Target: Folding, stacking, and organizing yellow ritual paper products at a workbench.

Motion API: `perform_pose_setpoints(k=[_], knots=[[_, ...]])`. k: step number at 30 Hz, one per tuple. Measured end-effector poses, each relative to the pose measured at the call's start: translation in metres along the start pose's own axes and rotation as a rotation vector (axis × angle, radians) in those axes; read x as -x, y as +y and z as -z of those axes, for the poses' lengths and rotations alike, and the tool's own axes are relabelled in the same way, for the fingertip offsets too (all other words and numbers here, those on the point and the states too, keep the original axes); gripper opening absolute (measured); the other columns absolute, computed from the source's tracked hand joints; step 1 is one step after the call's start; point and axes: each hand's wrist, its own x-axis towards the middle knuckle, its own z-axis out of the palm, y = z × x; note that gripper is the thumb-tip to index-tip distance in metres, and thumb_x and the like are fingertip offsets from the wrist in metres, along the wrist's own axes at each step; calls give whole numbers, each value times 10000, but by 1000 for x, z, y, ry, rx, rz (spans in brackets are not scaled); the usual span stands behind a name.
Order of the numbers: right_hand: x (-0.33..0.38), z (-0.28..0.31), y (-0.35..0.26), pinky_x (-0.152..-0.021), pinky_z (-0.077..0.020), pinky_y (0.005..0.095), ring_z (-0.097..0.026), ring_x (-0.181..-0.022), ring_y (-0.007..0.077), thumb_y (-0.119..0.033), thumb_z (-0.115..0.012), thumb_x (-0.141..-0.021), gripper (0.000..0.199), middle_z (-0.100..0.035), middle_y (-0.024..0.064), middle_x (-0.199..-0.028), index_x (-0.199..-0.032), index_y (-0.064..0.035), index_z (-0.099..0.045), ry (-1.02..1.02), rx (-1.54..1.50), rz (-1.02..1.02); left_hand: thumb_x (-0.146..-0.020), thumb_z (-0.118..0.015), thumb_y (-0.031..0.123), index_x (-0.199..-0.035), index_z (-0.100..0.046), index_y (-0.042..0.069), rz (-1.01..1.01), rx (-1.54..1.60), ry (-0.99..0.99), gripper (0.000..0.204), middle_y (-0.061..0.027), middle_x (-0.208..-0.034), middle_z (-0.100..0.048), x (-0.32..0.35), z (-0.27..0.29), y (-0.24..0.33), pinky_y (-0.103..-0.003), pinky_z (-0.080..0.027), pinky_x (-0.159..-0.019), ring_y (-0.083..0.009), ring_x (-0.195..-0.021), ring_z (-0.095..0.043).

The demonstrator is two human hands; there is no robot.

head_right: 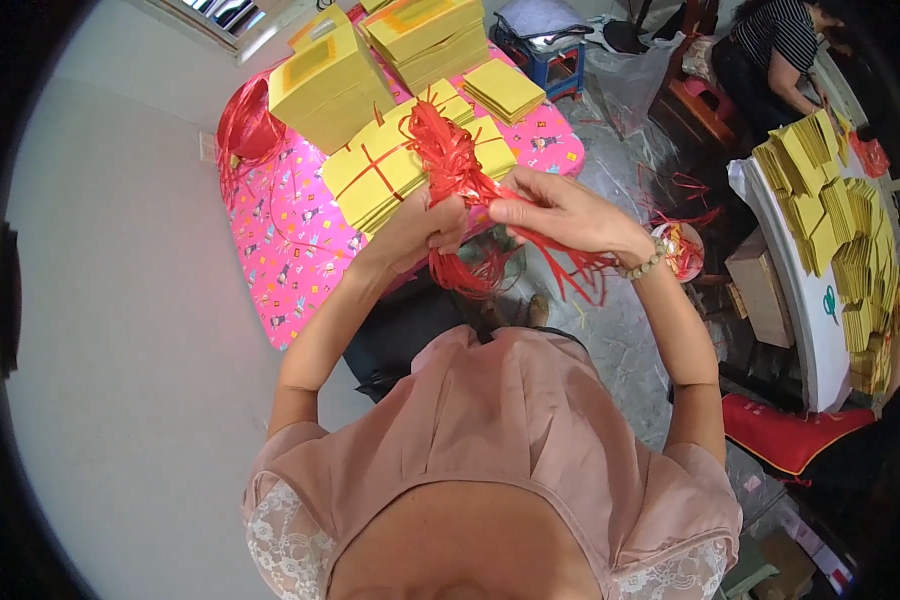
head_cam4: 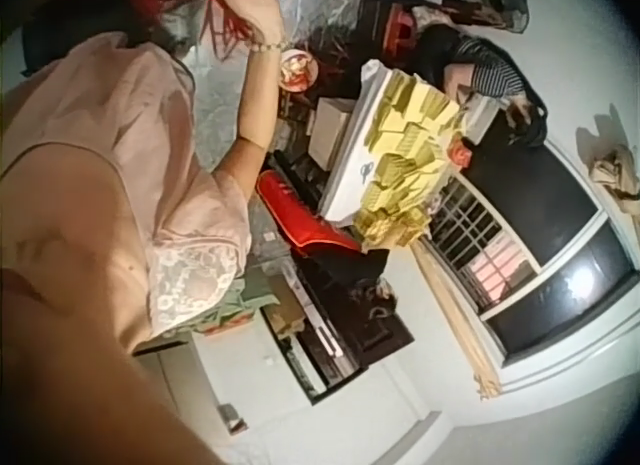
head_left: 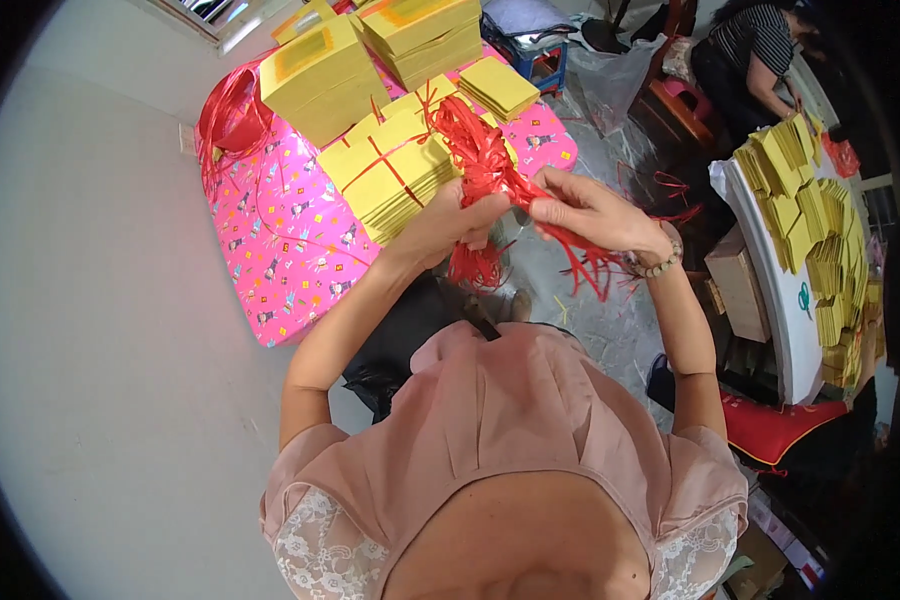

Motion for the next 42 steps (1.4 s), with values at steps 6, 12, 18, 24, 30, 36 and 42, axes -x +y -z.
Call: perform_pose_setpoints(k=[6, 12, 18, 24, 30, 36, 42], knots=[[-20, -12, 29, -619, -389, 244, -445, -703, 37, -288, -512, -1032, 312, -511, -38, -749, -856, -34, -550, 173, -98, 135, -966, -534, 415, -803, -542, 97, 18, -7, 120, 357, 11, -634, -514, -11, -8, -3, -238, -398, -500, -81, -504, -460], [-13, -11, 21, -622, -382, 242, -433, -708, 40, -268, -494, -1039, 303, -494, -50, -750, -856, -33, -544, 148, -84, 129, -928, -568, 319, -724, -509, 115, -30, 126, 86, 295, 13, -609, -504, -14, -2, -3, -253, -417, -525, -81, -502, -463], [-17, -25, 25, -707, -413, 199, -469, -796, 38, -253, -474, -1045, 248, -528, -48, -871, -1030, -26, -574, 232, -251, 168, -886, -638, 274, -830, -550, 83, 14, 159, -4, 218, 8, -688, -557, -13, -5, -11, -273, -462, -591, -81, -582, -519], [-14, -31, 21, -668, -391, 208, -445, -754, 25, -272, -463, -1050, 267, -520, -79, -869, -1115, -41, -582, 182, -473, 72, -800, -782, 89, -1193, -420, 0, -364, -69, 240, 541, -84, -1055, -587, -16, -25, -19, -293, -538, -821, -129, -976, -610], [-12, -43, 36, -631, -428, 324, -550, -713, 100, -270, -484, -1031, 261, -597, 32, -762, -1013, -27, -577, 471, -92, 147, -832, -735, 26, -1261, -390, -10, -775, -368, 573, 551, -162, -1124, -566, -20, -38, -34, -325, -525, -899, -215, -1007, -605], [10, -32, 25, -649, -465, 362, -607, -703, 244, -276, -568, -984, 250, -595, 107, -757, -1010, -28, -565, 490, 338, 227, -841, -694, 108, -1143, -609, 11, -739, -935, 424, 328, -173, -1096, -589, -8, -29, -12, -389, -472, -864, -345, -979, -586], [21, -1, -1, -729, -521, 331, -649, -828, 247, -282, -775, -815, 458, -627, 108, -965, -1156, -39, -590, 693, 452, 413, -856, -692, 120, -1139, -619, 23, -718, -939, 222, 308, -150, -1046, -624, -11, -24, -13, -366, -480, -855, -316, -970, -600]])
